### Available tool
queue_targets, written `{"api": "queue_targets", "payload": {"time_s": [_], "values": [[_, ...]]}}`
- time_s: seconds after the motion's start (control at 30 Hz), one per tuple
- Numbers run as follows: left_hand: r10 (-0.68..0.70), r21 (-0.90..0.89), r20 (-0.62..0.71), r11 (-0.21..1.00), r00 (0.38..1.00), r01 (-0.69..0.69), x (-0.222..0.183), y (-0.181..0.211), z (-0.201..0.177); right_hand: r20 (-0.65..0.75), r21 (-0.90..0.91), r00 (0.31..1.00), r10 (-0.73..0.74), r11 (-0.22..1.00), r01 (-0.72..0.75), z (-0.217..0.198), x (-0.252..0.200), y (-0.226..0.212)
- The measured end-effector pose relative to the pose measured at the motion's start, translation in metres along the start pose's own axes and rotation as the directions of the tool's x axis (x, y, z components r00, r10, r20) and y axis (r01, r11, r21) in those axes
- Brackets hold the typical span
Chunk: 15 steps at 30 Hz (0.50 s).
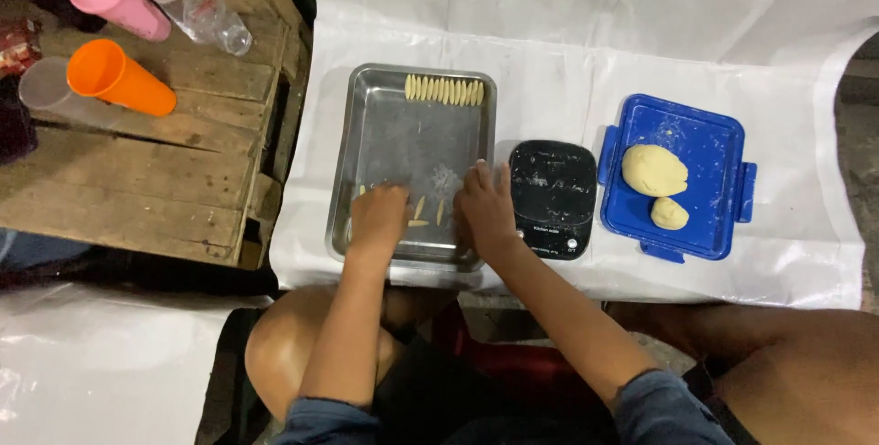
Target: Arranging small pieces of shaped dough into a decorative flower pattern on a metal tray.
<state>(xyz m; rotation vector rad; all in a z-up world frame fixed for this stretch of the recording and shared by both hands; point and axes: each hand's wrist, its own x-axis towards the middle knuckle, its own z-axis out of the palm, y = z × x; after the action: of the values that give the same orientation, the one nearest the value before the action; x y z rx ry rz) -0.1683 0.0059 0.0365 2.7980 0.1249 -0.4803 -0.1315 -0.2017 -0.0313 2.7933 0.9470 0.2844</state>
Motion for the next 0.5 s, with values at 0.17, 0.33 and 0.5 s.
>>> {"api": "queue_targets", "payload": {"time_s": [0.17,0.33,0.5], "values": [[-0.054,-0.042,0.030,0.998,0.998,0.055,-0.003,0.005,-0.009,-0.054,0.151,0.997,0.052,0.988,-0.043,0.005,-0.002,-0.004],[-0.128,0.028,0.001,0.991,0.992,0.128,0.011,0.022,0.040,-0.003,0.292,0.998,0.065,0.954,-0.061,-0.012,-0.004,-0.002],[-0.133,0.023,-0.013,0.991,0.991,0.134,0.015,0.030,0.053,0.157,0.246,0.987,0.032,0.967,-0.071,-0.028,0.001,-0.003]]}}
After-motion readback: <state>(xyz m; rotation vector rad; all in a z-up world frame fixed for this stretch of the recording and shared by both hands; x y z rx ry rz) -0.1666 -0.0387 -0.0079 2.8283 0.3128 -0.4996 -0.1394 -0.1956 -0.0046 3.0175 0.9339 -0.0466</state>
